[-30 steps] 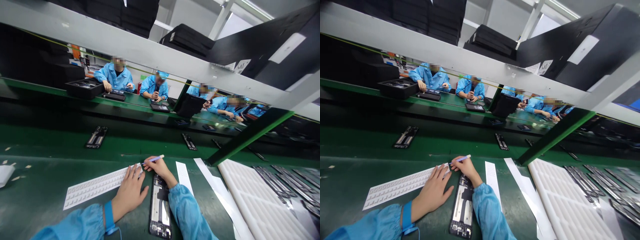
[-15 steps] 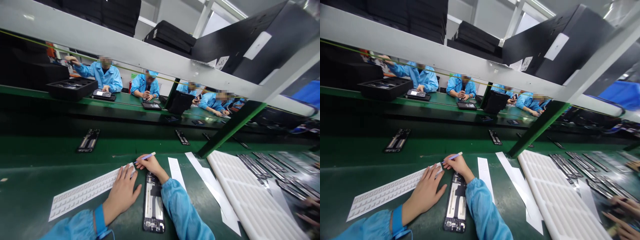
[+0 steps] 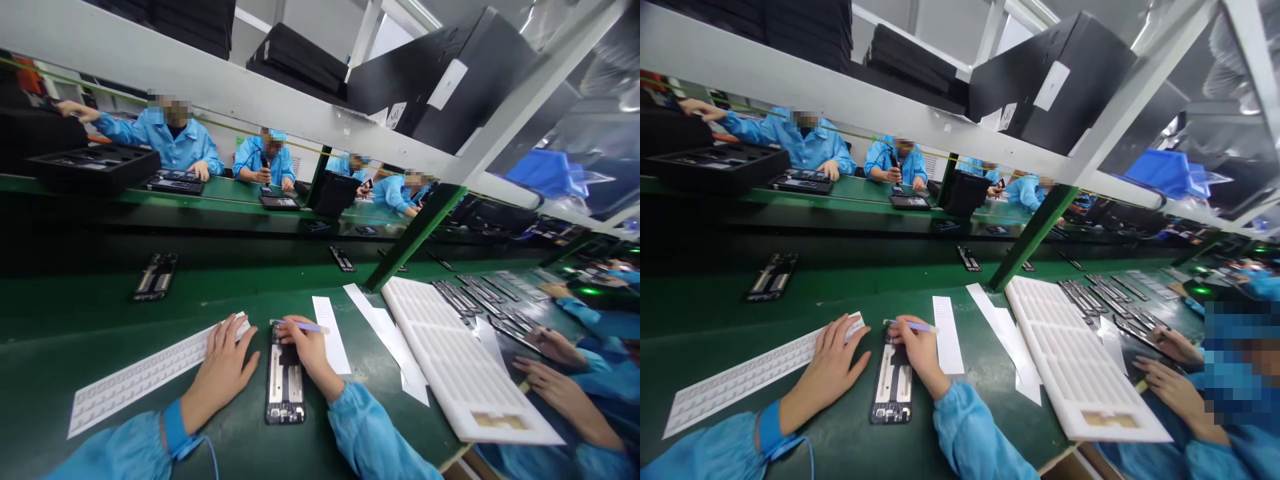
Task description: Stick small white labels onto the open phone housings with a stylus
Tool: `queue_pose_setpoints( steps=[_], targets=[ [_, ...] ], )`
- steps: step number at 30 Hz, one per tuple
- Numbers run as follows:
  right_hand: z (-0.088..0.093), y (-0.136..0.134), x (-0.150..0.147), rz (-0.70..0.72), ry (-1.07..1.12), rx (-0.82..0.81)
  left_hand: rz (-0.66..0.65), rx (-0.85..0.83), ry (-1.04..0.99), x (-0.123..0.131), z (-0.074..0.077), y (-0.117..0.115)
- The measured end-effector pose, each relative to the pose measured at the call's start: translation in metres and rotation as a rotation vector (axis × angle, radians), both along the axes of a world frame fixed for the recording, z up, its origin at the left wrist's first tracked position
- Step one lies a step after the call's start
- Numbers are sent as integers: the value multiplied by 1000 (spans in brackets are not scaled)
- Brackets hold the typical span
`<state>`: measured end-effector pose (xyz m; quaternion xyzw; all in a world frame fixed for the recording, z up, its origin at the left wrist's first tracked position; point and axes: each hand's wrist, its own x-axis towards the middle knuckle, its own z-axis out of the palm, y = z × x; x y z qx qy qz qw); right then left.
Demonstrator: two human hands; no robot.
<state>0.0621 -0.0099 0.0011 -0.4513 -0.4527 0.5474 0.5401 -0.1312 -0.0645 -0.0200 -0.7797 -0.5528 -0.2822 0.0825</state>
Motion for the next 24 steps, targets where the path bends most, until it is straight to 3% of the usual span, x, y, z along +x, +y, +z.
queue_pose_setpoints(
  steps=[5,10,17,24],
  targets=[
    [-13,-73,45,-63,-36,-70,-169,-91,-42,3,5,-40],
    [-21,-117,61,-69,-57,-99,-320,-156,20,9,7,-78],
    [-18,-131,63,120,-151,-13,-383,-140,108,15,15,-88],
    [-21,-131,60,102,-164,-23,-455,-169,130,17,13,-87]
  ],
)
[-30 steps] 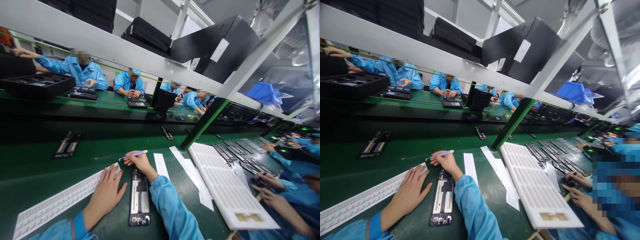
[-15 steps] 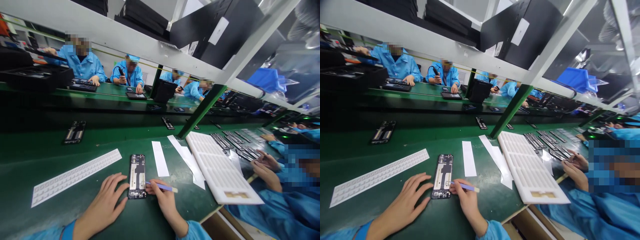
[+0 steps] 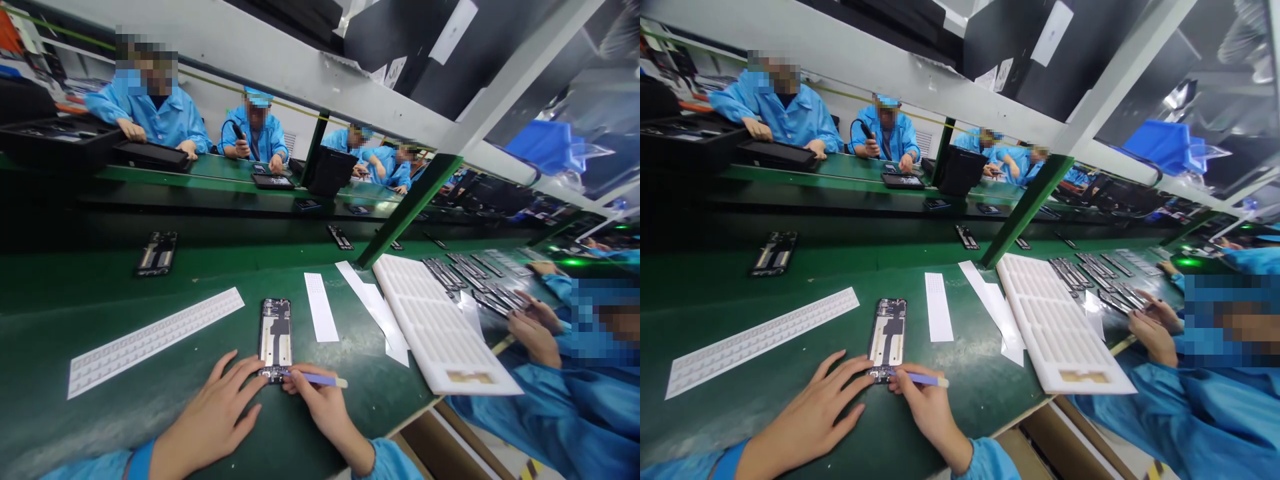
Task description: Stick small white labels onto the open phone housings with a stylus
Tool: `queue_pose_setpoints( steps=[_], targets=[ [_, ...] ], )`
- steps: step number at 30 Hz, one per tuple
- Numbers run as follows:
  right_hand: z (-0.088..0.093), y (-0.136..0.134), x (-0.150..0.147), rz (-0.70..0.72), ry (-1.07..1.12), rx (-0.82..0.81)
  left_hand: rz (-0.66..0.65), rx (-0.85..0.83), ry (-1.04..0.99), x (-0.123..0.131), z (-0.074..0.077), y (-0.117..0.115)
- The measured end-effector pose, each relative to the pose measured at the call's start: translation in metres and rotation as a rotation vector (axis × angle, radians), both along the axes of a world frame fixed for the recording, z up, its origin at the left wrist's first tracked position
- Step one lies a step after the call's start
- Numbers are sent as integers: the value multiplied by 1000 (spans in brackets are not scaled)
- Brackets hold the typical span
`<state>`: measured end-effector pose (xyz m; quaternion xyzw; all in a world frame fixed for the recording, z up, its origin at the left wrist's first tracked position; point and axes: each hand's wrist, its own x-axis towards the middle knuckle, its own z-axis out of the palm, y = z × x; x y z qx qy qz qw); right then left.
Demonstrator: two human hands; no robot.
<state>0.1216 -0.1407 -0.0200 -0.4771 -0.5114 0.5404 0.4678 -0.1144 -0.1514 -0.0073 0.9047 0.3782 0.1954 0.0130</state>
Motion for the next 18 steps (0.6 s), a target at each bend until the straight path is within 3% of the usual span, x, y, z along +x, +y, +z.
queue_pose_setpoints(
  steps=[18],
  targets=[
    [11,-4,-7,-26,-75,42,-3,-44,-34,2,0,3]
  ],
)
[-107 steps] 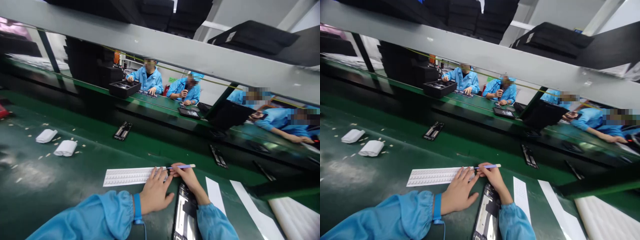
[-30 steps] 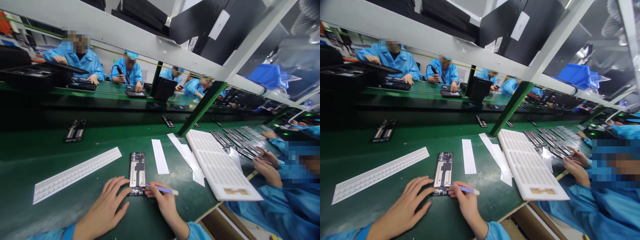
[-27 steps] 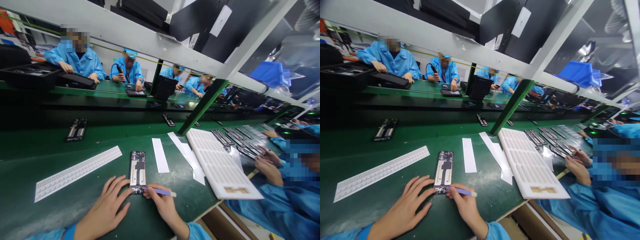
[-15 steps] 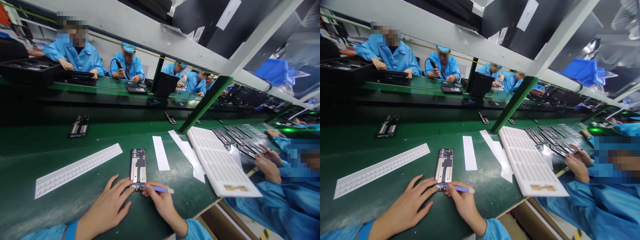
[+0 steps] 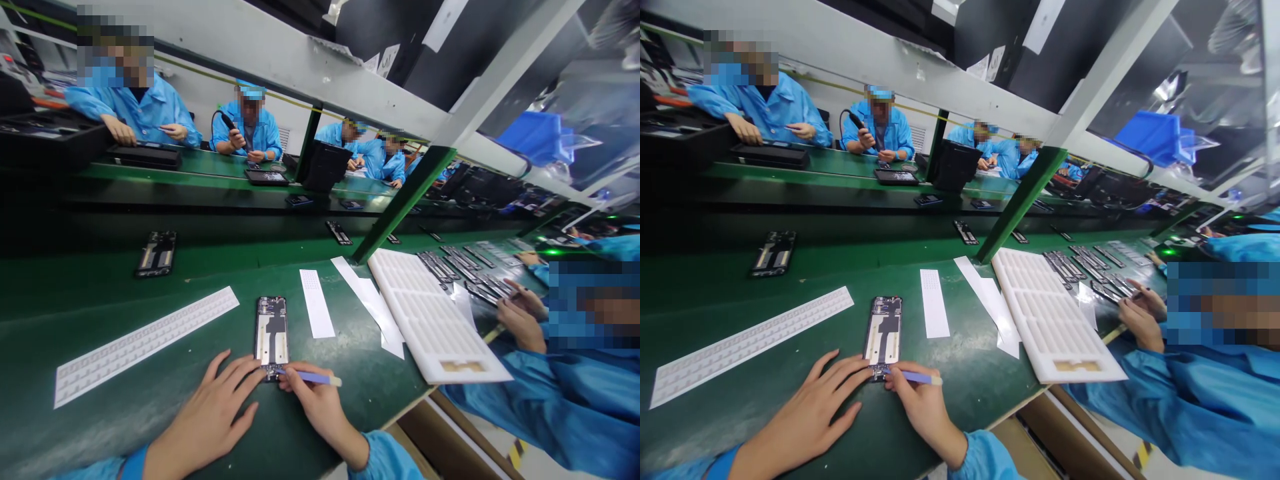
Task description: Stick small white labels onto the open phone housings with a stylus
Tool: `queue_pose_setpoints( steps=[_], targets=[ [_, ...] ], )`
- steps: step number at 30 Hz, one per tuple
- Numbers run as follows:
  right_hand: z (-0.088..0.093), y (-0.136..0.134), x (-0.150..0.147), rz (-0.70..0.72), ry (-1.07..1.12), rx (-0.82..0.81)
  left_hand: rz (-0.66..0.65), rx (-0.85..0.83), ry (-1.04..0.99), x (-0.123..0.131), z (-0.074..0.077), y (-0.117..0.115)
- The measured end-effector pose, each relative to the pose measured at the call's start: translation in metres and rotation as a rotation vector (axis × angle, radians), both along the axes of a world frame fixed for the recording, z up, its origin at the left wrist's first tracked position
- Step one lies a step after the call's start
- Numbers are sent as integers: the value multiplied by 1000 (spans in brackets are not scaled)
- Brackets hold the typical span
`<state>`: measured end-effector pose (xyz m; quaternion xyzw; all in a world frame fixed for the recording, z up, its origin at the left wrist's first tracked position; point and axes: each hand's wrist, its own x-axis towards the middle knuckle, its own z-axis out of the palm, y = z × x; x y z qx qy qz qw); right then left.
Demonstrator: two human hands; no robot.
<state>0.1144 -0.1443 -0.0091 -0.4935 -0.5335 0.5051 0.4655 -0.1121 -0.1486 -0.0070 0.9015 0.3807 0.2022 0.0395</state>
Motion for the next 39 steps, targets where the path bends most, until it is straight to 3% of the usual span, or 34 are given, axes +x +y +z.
queue_pose_setpoints(
  steps=[8,14,20,24,31,39],
  targets=[
    [-3,0,0,-1,-29,8,-8,107,52,-1,-2,2],
    [-4,3,0,33,-49,77,-38,313,27,0,-17,14],
    [-9,8,-1,-55,2,43,-70,373,15,-2,-25,20],
    [-6,6,-2,-55,78,-36,-57,303,37,-3,-19,17],
    [-2,2,3,-43,16,-52,-13,71,56,-1,2,2],
    [-6,1,4,16,-42,-25,-19,24,38,0,5,-1]
  ],
)
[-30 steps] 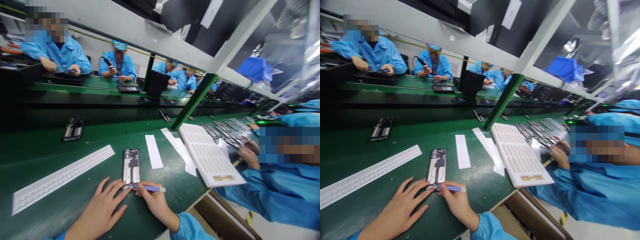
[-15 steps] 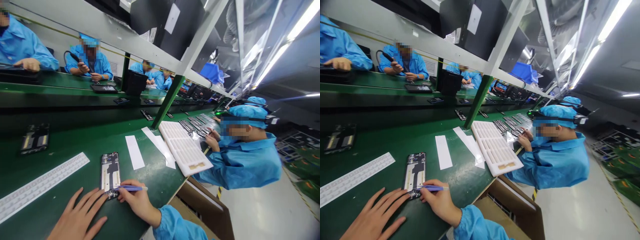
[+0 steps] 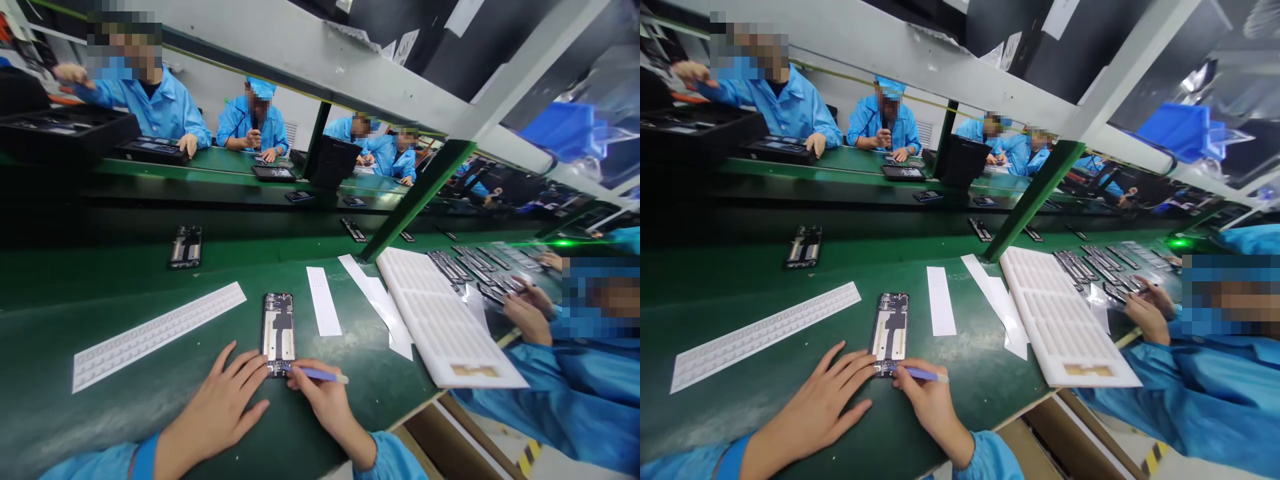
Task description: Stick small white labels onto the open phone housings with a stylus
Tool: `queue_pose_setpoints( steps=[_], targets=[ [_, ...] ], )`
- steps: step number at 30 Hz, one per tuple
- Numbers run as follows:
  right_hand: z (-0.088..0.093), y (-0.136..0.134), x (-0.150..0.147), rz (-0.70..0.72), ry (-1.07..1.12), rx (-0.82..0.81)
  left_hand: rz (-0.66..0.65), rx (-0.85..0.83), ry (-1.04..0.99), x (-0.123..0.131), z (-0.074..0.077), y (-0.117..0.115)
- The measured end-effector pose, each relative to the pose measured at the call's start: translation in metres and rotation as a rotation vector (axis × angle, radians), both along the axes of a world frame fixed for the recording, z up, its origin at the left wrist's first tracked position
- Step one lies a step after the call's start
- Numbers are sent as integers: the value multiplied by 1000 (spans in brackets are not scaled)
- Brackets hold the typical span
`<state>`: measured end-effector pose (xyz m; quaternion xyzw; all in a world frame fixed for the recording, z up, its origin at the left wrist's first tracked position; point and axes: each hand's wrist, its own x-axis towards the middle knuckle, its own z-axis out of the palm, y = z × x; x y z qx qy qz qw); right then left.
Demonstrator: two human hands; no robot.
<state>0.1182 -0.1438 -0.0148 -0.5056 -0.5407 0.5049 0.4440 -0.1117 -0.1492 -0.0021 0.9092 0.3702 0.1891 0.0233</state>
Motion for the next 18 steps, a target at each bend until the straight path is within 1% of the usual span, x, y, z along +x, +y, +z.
queue_pose_setpoints(
  steps=[4,8,18],
  targets=[
    [3,0,-1,25,-15,5,8,-2,23,0,0,0],
    [6,-1,-1,39,-49,27,12,2,-2,0,0,-1],
    [1,-1,-2,31,-70,45,19,-4,30,0,-1,0]
  ],
)
